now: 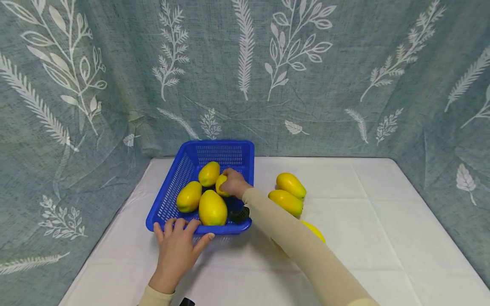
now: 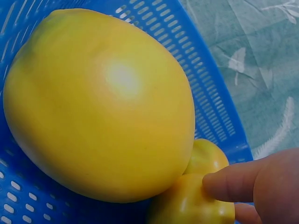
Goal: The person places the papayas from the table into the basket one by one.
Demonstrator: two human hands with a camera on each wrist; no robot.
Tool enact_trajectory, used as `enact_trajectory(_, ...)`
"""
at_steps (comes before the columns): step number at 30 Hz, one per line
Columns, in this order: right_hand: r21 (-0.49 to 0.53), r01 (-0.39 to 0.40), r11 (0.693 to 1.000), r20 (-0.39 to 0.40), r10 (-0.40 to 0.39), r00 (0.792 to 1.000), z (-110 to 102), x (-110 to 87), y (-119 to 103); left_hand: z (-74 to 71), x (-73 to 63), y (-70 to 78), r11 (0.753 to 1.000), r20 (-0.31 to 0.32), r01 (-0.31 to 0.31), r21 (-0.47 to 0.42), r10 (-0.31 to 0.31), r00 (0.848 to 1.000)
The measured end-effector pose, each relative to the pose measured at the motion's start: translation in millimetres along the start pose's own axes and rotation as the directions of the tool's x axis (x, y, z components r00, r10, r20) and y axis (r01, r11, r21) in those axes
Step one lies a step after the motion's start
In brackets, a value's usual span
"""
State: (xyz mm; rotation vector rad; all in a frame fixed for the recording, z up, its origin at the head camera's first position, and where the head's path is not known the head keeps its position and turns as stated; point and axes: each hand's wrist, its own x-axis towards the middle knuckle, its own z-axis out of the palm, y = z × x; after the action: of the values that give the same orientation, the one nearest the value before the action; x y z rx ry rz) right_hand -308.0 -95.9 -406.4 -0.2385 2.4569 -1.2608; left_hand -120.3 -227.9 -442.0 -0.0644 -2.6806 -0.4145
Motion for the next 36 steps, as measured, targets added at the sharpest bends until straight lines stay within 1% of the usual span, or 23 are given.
enact_trajectory(5,0.002,-0.014,1.0,-0.01,0.014,1.0,-1.9,-0.5,2.7,4.0,1.9,1.1,1.0,0.002,-0.002,-0.008,0.002,1.0)
enact_trajectory(8,0.016,-0.035,0.999,-0.017,0.036,0.999,-3.6,-1.0,4.1,5.8,2.6,2.1,1.0,0.006,-0.003,-0.015,0.003,1.0)
enact_trajectory(11,0.045,-0.035,0.998,-0.035,0.037,0.999,-5.1,-2.3,5.6,7.4,2.8,3.0,1.0,0.013,-0.002,-0.021,0.002,1.0)
enact_trajectory(16,0.088,0.026,0.996,-0.086,-0.018,0.996,-10.4,-7.2,6.5,8.6,2.0,4.5,1.0,0.033,0.012,-0.025,-0.011,0.999)
enact_trajectory(20,0.115,0.091,0.989,-0.114,-0.078,0.99,-24.2,-12.7,8.5,10.6,1.2,6.0,0.999,0.04,0.016,-0.03,-0.014,0.999)
enact_trajectory(23,0.172,0.15,0.974,-0.155,-0.124,0.98,-43.7,-16.2,15.0,12.3,2.0,7.2,0.999,0.039,0.011,-0.036,-0.01,0.999)
enact_trajectory(26,0.231,0.189,0.954,-0.218,-0.138,0.966,-70.7,-21.4,26.3,12.0,3.1,7.4,0.999,0.045,0.011,-0.038,-0.009,0.999)
enact_trajectory(28,0.276,0.198,0.941,-0.26,-0.125,0.957,-91.7,-25.2,35.2,10.6,3.8,6.5,0.999,0.055,0.015,-0.038,-0.013,0.998)
enact_trajectory(33,0.398,0.176,0.9,-0.291,-0.058,0.955,-146.3,-37.0,62.3,4.4,3.7,2.8,0.999,0.069,0.032,-0.03,-0.03,0.997)
enact_trajectory(35,0.417,0.165,0.894,-0.298,-0.037,0.954,-165.5,-44.0,75.5,2.3,3.5,1.5,0.999,0.065,0.036,-0.026,-0.034,0.997)
enact_trajectory(36,0.413,0.159,0.897,-0.305,-0.028,0.952,-173.8,-48.3,83.0,1.6,3.4,1.0,0.999,0.061,0.035,-0.025,-0.034,0.998)
